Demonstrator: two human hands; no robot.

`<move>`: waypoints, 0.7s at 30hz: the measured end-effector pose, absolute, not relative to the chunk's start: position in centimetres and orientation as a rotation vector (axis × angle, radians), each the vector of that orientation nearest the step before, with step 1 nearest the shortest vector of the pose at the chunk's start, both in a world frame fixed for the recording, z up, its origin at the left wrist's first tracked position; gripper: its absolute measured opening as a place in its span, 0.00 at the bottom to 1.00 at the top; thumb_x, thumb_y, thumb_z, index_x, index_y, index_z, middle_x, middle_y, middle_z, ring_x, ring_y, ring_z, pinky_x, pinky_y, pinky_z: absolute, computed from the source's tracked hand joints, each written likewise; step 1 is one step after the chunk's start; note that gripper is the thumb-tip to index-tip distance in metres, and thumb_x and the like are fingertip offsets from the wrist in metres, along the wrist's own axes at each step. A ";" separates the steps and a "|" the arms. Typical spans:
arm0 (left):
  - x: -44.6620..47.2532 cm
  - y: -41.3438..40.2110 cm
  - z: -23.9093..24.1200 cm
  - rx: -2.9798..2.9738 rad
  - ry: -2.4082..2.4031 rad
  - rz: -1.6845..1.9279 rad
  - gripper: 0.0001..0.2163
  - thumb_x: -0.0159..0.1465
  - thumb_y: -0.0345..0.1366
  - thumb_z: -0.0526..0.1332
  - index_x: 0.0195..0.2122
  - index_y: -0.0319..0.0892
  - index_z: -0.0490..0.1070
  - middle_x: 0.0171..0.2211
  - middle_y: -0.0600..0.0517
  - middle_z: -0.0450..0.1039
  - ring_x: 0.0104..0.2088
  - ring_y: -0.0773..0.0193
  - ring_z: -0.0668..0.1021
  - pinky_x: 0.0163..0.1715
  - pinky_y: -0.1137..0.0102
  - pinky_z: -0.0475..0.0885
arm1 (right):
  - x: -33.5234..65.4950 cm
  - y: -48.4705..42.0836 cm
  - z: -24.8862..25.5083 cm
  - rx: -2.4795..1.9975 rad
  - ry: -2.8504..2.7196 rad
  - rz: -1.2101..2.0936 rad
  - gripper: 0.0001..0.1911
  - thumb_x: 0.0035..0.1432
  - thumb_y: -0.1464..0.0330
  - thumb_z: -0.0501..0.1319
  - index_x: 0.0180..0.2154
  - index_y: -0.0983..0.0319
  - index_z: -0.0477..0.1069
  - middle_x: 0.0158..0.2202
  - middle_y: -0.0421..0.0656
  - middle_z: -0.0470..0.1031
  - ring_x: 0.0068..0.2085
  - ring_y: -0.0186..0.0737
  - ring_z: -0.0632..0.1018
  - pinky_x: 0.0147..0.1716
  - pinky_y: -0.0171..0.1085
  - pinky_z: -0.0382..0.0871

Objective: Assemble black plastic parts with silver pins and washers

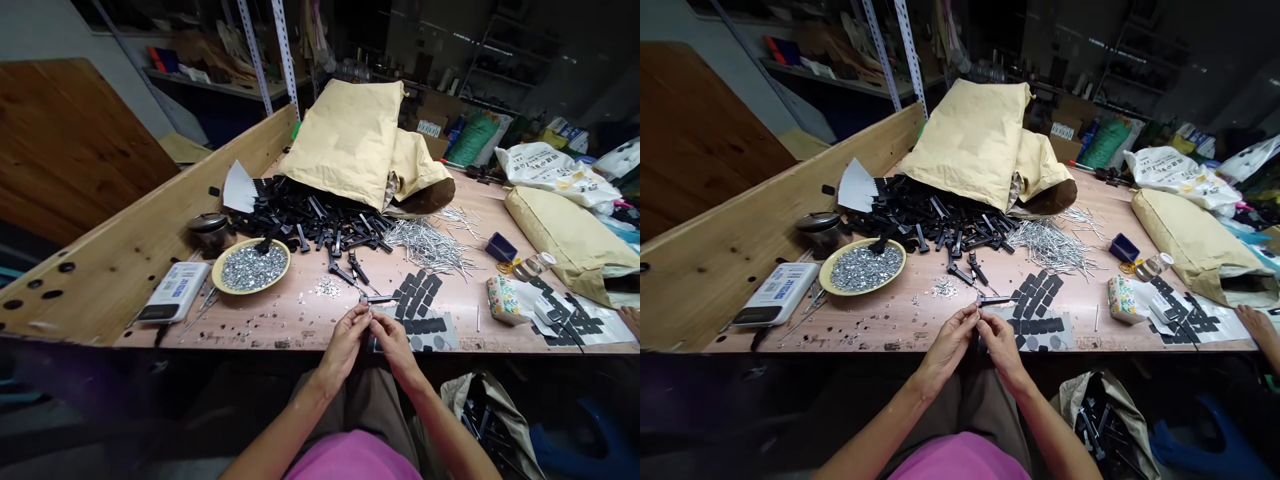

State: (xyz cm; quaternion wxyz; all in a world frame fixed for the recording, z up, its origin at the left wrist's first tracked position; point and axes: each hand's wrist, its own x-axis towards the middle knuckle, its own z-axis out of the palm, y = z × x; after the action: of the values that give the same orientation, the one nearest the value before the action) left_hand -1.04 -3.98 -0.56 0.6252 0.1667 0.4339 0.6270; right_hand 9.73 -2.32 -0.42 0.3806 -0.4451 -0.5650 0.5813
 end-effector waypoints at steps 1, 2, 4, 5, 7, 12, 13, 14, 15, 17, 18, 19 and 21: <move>-0.6 -3.9 -0.9 0.379 1.008 1.456 0.18 0.43 0.42 0.71 0.33 0.40 0.71 0.32 0.53 0.74 0.34 0.67 0.76 0.39 0.71 0.70 | 9.6 -2.6 -0.9 -1.130 -1.388 1.505 0.22 0.50 0.49 0.61 0.32 0.61 0.74 0.30 0.42 0.75 0.35 0.39 0.74 0.35 0.35 0.69; -0.2 -3.9 -1.2 0.394 1.035 1.466 0.17 0.44 0.43 0.70 0.33 0.41 0.71 0.33 0.53 0.74 0.35 0.67 0.76 0.40 0.70 0.69 | 9.5 -2.9 -1.3 -1.139 -1.334 1.536 0.21 0.50 0.49 0.61 0.31 0.61 0.74 0.29 0.42 0.74 0.33 0.38 0.74 0.34 0.35 0.69; 0.2 -3.8 -1.8 0.489 1.125 1.459 0.14 0.47 0.43 0.67 0.32 0.41 0.71 0.35 0.51 0.73 0.38 0.65 0.76 0.41 0.69 0.69 | 9.9 -3.0 -1.9 -1.195 -1.257 1.612 0.22 0.50 0.48 0.60 0.30 0.62 0.74 0.26 0.40 0.72 0.26 0.35 0.72 0.27 0.34 0.68; 0.2 -3.6 -2.1 0.582 1.186 1.447 0.12 0.50 0.43 0.66 0.31 0.41 0.71 0.37 0.50 0.73 0.40 0.63 0.75 0.41 0.68 0.69 | 10.4 -2.8 -2.1 -1.236 -1.257 1.617 0.22 0.50 0.48 0.60 0.31 0.62 0.74 0.25 0.40 0.71 0.24 0.34 0.71 0.23 0.34 0.66; -0.1 -2.9 -2.5 0.863 1.355 1.412 0.08 0.54 0.41 0.63 0.30 0.42 0.73 0.40 0.48 0.72 0.44 0.60 0.74 0.44 0.65 0.68 | 12.2 -1.6 -2.2 -1.330 -1.355 1.440 0.21 0.52 0.50 0.59 0.33 0.61 0.74 0.26 0.40 0.71 0.23 0.34 0.70 0.21 0.34 0.64; 0.0 0.4 -3.2 1.826 1.705 1.152 0.06 0.59 0.33 0.61 0.37 0.45 0.76 0.37 0.48 0.71 0.41 0.57 0.71 0.42 0.62 0.68 | 18.8 4.2 -2.5 -1.538 -1.735 0.380 0.15 0.60 0.58 0.54 0.33 0.60 0.75 0.30 0.46 0.71 0.34 0.43 0.72 0.34 0.40 0.66; 0.3 1.1 -3.4 1.983 1.716 1.061 0.07 0.59 0.32 0.61 0.37 0.45 0.76 0.36 0.48 0.71 0.40 0.57 0.70 0.40 0.63 0.68 | 19.9 5.4 -2.8 -1.574 -1.791 0.248 0.15 0.61 0.60 0.53 0.32 0.60 0.75 0.30 0.46 0.71 0.35 0.43 0.72 0.35 0.40 0.66; 0.6 1.8 -3.7 2.116 1.723 0.965 0.07 0.59 0.32 0.61 0.37 0.44 0.75 0.35 0.48 0.71 0.39 0.57 0.70 0.39 0.64 0.68 | 20.8 6.4 -3.2 -1.603 -1.846 0.153 0.15 0.62 0.62 0.52 0.32 0.60 0.74 0.30 0.46 0.71 0.35 0.44 0.72 0.34 0.39 0.65; 1.0 2.4 -4.0 2.223 1.730 0.870 0.06 0.59 0.32 0.62 0.37 0.44 0.75 0.34 0.48 0.71 0.38 0.57 0.70 0.37 0.65 0.67 | 21.5 7.4 -3.6 -1.621 -1.905 0.082 0.14 0.62 0.63 0.52 0.32 0.60 0.74 0.30 0.46 0.71 0.35 0.44 0.72 0.33 0.39 0.65; 1.6 3.4 -4.8 2.364 1.742 0.719 0.05 0.59 0.31 0.62 0.36 0.43 0.74 0.33 0.48 0.71 0.36 0.57 0.69 0.35 0.65 0.66 | 22.5 8.8 -4.5 -1.627 -2.018 -0.019 0.13 0.63 0.66 0.52 0.33 0.59 0.74 0.31 0.46 0.72 0.36 0.43 0.71 0.31 0.37 0.63; 1.7 3.7 -5.1 2.408 1.739 0.674 0.05 0.59 0.31 0.61 0.36 0.43 0.74 0.32 0.48 0.71 0.36 0.57 0.69 0.34 0.65 0.66 | 22.9 9.5 -4.9 -1.621 -2.064 -0.057 0.13 0.63 0.67 0.52 0.33 0.59 0.74 0.31 0.46 0.72 0.36 0.43 0.71 0.31 0.37 0.63; 1.8 4.1 -5.5 2.440 1.731 0.650 0.05 0.59 0.30 0.60 0.35 0.42 0.74 0.32 0.48 0.70 0.35 0.57 0.69 0.34 0.65 0.65 | 23.2 10.0 -5.2 -1.616 -2.100 -0.093 0.12 0.63 0.68 0.52 0.33 0.59 0.74 0.31 0.46 0.72 0.36 0.43 0.70 0.31 0.37 0.63; 1.8 4.5 -6.1 2.485 1.715 0.632 0.05 0.60 0.29 0.58 0.35 0.42 0.73 0.31 0.48 0.70 0.35 0.57 0.68 0.34 0.65 0.64 | 23.9 11.2 -5.4 -1.616 -2.146 -0.157 0.12 0.63 0.69 0.52 0.33 0.59 0.74 0.32 0.46 0.71 0.36 0.43 0.69 0.32 0.37 0.62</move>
State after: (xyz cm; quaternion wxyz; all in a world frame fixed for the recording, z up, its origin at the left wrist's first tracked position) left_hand 1.79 4.52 -6.11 0.0287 0.8052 0.5557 0.2047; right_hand 23.91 11.16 -5.44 0.2236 -0.5854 -0.7773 -0.0567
